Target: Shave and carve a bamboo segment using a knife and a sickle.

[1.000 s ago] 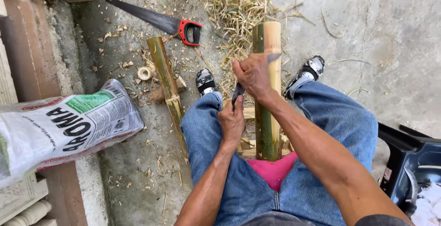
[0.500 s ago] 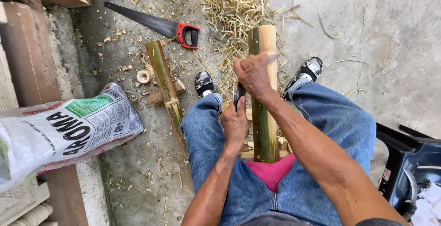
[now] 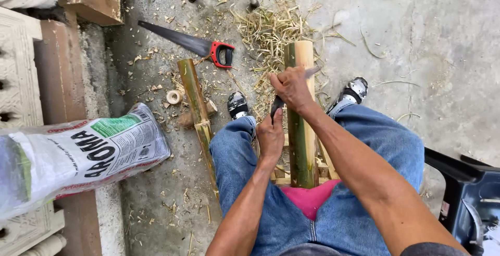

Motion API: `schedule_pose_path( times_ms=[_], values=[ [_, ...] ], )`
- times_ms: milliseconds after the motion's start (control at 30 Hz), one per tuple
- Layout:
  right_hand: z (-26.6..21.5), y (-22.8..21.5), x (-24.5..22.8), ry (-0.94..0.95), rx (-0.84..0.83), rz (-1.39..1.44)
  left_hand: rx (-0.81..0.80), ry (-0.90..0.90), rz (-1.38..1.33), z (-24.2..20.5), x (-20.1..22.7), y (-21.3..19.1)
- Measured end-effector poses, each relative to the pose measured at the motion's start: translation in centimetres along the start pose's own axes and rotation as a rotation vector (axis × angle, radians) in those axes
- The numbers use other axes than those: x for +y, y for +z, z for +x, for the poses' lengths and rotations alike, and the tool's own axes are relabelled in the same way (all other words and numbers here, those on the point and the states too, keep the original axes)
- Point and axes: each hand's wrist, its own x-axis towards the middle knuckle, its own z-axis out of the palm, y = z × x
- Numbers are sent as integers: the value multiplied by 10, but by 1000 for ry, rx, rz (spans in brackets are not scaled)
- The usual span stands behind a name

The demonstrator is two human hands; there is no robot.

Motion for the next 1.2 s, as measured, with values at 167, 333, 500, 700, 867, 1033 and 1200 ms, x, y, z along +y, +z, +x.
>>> schedule_pose_path(
  times_ms=[167, 333, 500, 700, 867, 1033, 1200],
  values=[
    [-16, 10, 7, -54, 107, -20, -78, -55, 59, -10, 2, -5],
    [-64, 23, -25, 308, -219, -111, -173, -281, 36, -56, -16, -39],
    [-90, -18, -72, 50, -40, 102, -229, -610, -423, -82, 1, -76],
    [-114, -105, -102, -3, 249, 59, -254, -284, -458, -58, 82, -148],
    [-218, -169, -69, 218, 326, -90, -224, -258, -506, -61, 57, -166],
    [-369, -200, -31, 563, 456, -178, 116, 177, 140, -54, -9, -174],
    [-599, -161, 137, 1171, 640, -267, 127, 64, 269, -39, -50, -182]
  ],
)
